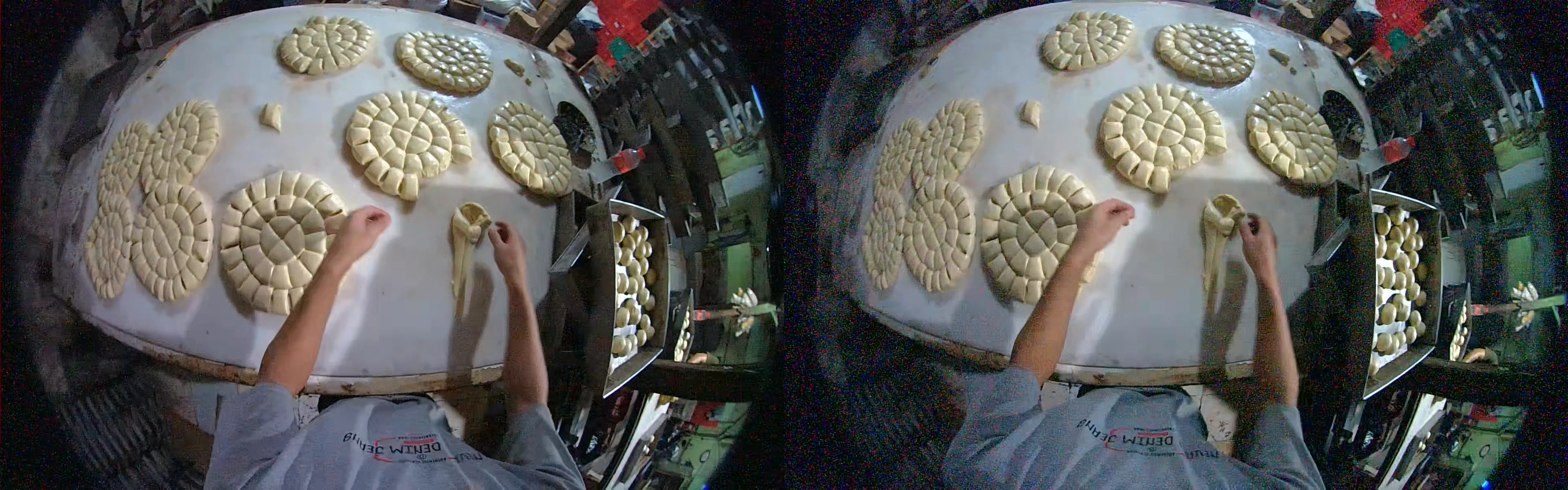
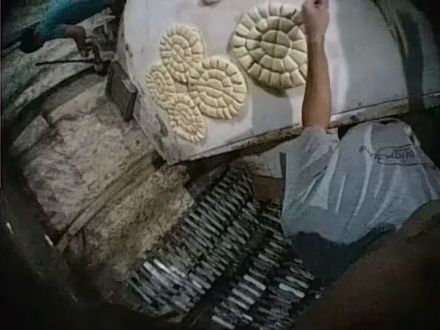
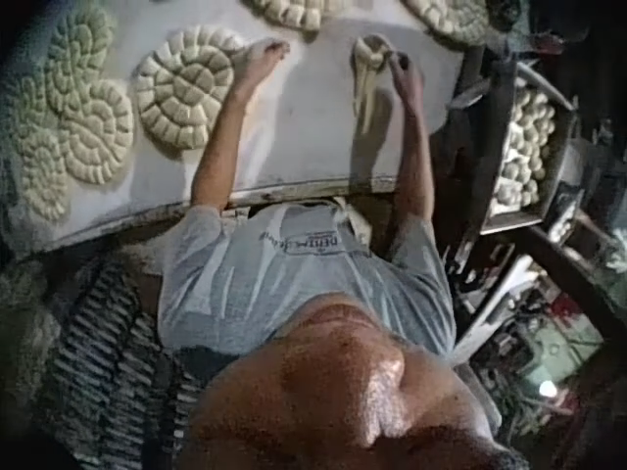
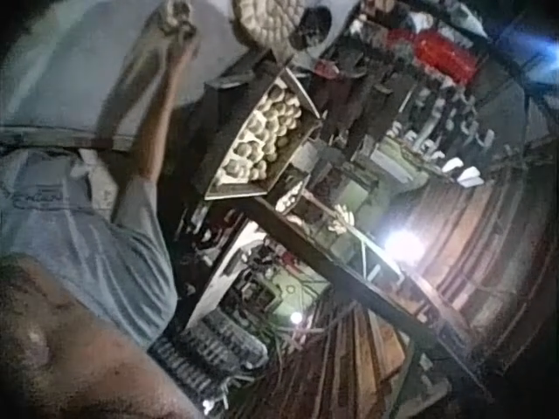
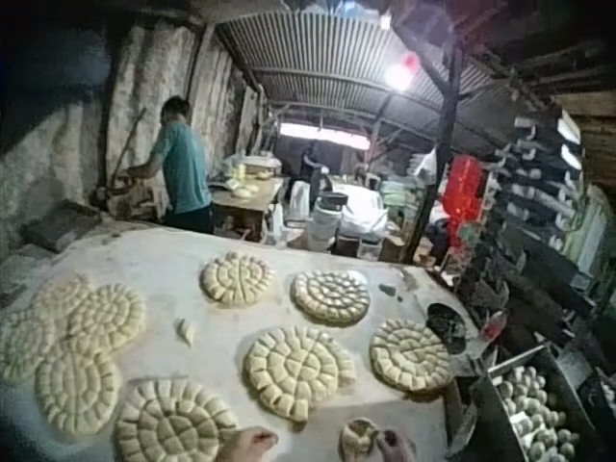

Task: Forming dough into specific shapes and placing them onto baking trays in a bakery production area.

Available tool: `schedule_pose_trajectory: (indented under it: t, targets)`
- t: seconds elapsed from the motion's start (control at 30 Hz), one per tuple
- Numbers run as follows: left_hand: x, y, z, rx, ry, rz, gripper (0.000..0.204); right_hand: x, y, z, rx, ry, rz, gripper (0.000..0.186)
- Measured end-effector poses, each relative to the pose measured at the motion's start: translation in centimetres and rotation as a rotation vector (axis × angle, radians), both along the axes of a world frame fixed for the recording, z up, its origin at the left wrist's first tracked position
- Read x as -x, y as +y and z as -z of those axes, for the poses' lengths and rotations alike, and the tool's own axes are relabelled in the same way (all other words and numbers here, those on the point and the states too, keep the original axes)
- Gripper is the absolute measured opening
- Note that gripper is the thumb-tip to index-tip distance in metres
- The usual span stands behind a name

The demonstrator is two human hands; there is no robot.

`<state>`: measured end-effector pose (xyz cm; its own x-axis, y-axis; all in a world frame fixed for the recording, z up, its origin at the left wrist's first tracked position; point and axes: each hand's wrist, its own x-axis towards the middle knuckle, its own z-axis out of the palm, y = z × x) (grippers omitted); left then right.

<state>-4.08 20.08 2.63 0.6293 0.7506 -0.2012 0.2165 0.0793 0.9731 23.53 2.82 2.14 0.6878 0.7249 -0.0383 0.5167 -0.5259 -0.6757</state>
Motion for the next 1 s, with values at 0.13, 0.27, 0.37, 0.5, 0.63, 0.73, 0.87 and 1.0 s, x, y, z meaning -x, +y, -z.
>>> schedule_pose_trajectory:
  t: [0.13,0.27,0.37,0.5,0.63,0.73,0.87,1.0]
  targets:
    - [-8.2,-3.8,2.3,-0.544,0.305,0.085,0.035,-0.7,4.5,4.6,0.107,-0.766,0.060,0.045]
    - [-12.8,-7.2,4.1,-0.924,0.427,0.076,0.043,1.4,4.3,-0.1,0.135,0.119,-0.008,0.041]
    - [-13.8,-7.1,4.7,-0.533,0.099,0.239,0.037,-0.3,0.6,-0.1,-0.157,0.222,0.063,0.035]
    - [-10.9,-8.2,6.1,-0.145,-0.168,-0.217,0.033,0.9,-0.8,-3.2,-0.237,0.430,0.217,0.028]
    - [-5.5,-11.7,4.4,0.026,-0.182,-0.410,0.037,-1.1,-1.1,2.3,-0.377,0.370,0.086,0.027]
    - [-0.9,-14.8,3.6,-0.115,0.001,-0.395,0.037,0.2,-0.3,5.4,-0.448,0.304,0.182,0.025]
    - [3.9,-18.2,2.7,-0.070,0.079,-0.743,0.028,-0.8,1.4,5.9,-0.556,0.318,0.127,0.025]
    - [5.7,-19.3,3.5,-0.069,0.072,-0.798,0.026,-7.1,2.0,8.8,-0.756,0.378,0.309,0.028]
